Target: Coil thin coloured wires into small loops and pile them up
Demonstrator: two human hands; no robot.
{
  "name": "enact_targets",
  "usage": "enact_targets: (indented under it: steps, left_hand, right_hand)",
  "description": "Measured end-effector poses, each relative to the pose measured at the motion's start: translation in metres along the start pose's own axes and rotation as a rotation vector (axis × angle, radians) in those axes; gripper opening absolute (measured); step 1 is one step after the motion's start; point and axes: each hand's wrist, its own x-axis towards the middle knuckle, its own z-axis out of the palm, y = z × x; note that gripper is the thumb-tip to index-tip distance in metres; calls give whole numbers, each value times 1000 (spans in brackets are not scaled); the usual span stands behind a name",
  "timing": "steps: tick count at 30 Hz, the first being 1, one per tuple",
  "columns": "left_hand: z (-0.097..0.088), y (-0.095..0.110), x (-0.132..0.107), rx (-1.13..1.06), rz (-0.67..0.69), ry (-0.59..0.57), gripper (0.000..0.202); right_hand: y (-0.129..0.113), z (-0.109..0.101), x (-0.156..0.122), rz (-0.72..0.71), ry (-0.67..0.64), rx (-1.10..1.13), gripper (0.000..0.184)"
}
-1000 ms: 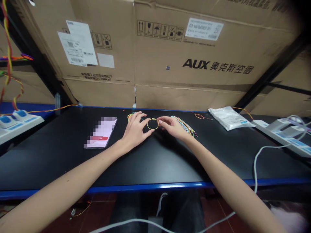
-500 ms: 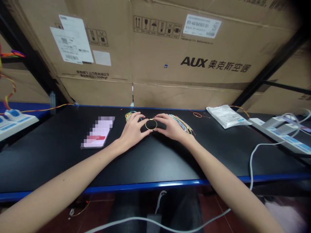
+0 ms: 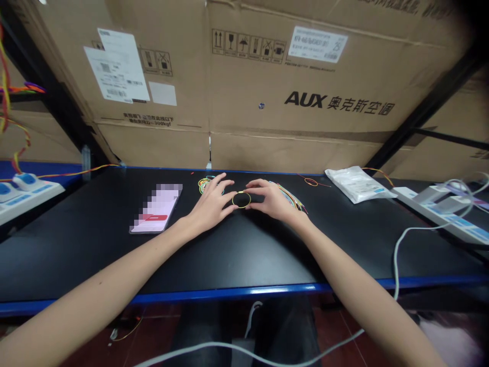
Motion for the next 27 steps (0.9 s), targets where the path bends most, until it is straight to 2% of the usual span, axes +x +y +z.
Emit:
enact_targets:
  steps: [8, 16, 24, 27]
  left_hand:
    - [0, 7, 1, 98, 75, 5, 22]
    - [2, 3, 0, 57, 18, 25, 30]
    - [3, 2, -1, 40, -32, 53, 27]
    - [4, 1, -1, 11, -45, 50, 27]
  right_hand:
    - [6, 3, 0, -73, -9, -25, 29]
    - [2, 1, 0, -43, -23, -3, 31]
    - [1, 0, -1, -5, 36, 5, 34]
    - [-2, -2, 0, 25, 53, 92, 33]
